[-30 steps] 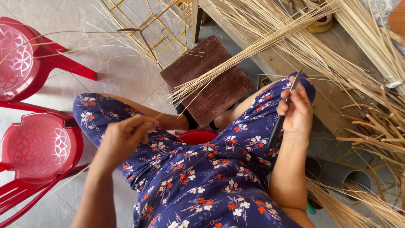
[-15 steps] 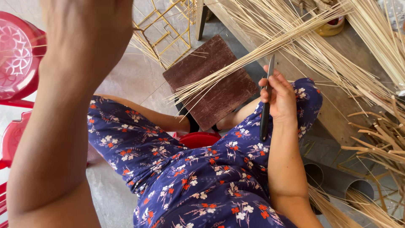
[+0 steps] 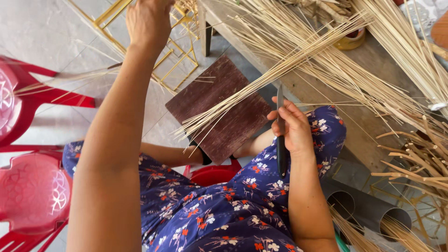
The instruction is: The person sits on a red plastic chair and uses a knife to shave thin strips from bamboo sticks. The person holds the bamboo against a small wooden stool and repeatedly scrapes the knife along the length of the sticks to create fine strands.
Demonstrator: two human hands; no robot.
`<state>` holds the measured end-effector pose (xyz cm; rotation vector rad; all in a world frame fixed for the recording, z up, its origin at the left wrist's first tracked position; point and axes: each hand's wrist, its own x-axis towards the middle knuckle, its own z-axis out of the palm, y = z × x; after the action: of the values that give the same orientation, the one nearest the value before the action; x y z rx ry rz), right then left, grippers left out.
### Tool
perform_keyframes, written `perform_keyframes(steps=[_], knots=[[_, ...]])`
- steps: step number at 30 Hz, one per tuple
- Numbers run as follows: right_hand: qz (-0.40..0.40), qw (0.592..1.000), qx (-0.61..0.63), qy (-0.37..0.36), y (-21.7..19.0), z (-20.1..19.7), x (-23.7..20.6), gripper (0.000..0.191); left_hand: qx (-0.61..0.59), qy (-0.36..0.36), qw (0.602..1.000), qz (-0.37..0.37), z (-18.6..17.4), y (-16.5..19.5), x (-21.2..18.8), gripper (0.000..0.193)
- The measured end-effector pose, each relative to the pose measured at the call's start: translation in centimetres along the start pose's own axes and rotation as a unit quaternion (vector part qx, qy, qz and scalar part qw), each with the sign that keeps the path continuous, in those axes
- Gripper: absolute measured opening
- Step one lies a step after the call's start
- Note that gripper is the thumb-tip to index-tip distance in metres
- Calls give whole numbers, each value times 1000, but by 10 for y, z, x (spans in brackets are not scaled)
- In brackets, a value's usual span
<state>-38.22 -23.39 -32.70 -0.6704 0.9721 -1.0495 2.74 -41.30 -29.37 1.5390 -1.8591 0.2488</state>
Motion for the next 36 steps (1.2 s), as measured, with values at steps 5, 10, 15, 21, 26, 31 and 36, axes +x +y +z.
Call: perform_keyframes(steps=[5,10,15,21,26,31,36], knots=[[1,1000,0,1,-2,8,1,33,0,-83,993,-87,18,-1,-19,15],[21,1000,5,4,-3,12,3,33,29,-114,988,-104,26,-5,-21,15],[16,1000,3,-4,-2,12,4,33,21,-138,984,-113,28,-13,-34,22],[20,1000,0,0,-1,11,4,33,7,-163,979,-118,18,-13,-47,17],[20,1000,-4,1,0,10,6,33,35,-119,990,-65,8,2,-54,25],[13,1000,-10,-6,1,12,7,33,20,-181,975,-128,18,47,-77,28],[13,1000,-8,-6,1,16,6,32,34,-307,926,-218,50,75,-98,49]])
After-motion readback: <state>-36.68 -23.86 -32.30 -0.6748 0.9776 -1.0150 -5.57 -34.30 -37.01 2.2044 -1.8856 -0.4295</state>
